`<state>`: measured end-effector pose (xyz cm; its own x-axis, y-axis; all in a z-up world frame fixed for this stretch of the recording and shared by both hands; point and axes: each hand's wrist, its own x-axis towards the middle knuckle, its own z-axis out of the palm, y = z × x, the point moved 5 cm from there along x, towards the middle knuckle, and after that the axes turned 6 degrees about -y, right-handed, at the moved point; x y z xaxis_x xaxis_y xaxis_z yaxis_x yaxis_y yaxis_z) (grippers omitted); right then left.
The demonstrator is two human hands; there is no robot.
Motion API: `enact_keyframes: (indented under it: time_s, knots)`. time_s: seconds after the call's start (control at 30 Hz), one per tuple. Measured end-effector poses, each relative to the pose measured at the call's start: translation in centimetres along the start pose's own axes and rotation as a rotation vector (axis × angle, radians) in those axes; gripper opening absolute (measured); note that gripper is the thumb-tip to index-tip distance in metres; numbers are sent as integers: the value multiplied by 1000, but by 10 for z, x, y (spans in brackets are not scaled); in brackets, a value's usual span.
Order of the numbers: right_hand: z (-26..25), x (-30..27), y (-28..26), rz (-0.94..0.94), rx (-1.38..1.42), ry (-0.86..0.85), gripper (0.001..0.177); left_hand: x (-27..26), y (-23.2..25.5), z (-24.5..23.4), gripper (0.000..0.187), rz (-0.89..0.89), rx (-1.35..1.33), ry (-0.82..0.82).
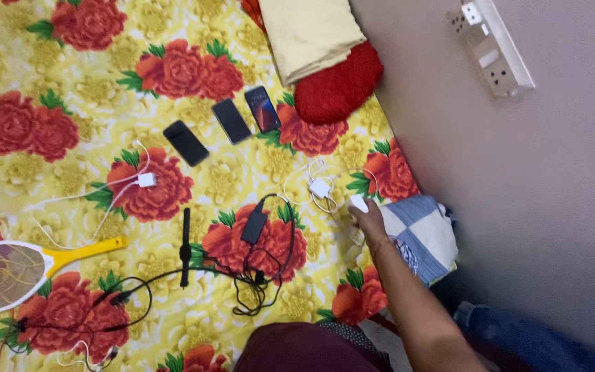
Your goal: The person untangles charging cables and adapters on a bed, plugs a charger into the wall socket, and connects phones to charge, checking the charging indicator on one phone. They then plug in a second charger and connect a laptop to power.
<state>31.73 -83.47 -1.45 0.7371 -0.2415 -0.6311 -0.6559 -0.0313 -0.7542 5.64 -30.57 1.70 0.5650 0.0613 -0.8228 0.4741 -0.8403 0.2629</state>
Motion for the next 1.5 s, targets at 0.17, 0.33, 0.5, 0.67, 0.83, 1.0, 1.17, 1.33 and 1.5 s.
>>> enact_keyframes:
  time_s: [0.17,0.33,0.5,0.67,0.83,1.0,1.17,1.33,1.5]
  knots:
    - [5,66,19,-164,114,10,59,22,2,18,50,-81,55,-62]
    - [68,123,26,-199,33,-14,59,45,-14,29,49,-143,89,-105]
    - [162,93,46,-243,-397,-191,75,45,-27,44,48,-156,96,-132]
    - [257,23,72,-366,-588,-420,79,36,-30,36,47,-130,112,-125]
    - [264,-17,87,-373,-655,-540,60,15,-12,13,46,-13,105,-148]
    - [204,-44,67,-386,-669,-200,47,-43,31,-82,45,466,-73,353]
    - [168,-57,36,-460,-558,-164,54,-96,21,-163,49,481,-128,861]
    - [192,-63,14,-318,-448,-372,65,-64,-8,-152,45,323,-576,861]
    - [232,-66,-22,-300,-335,-479,72,-6,-42,-155,44,190,-1109,657]
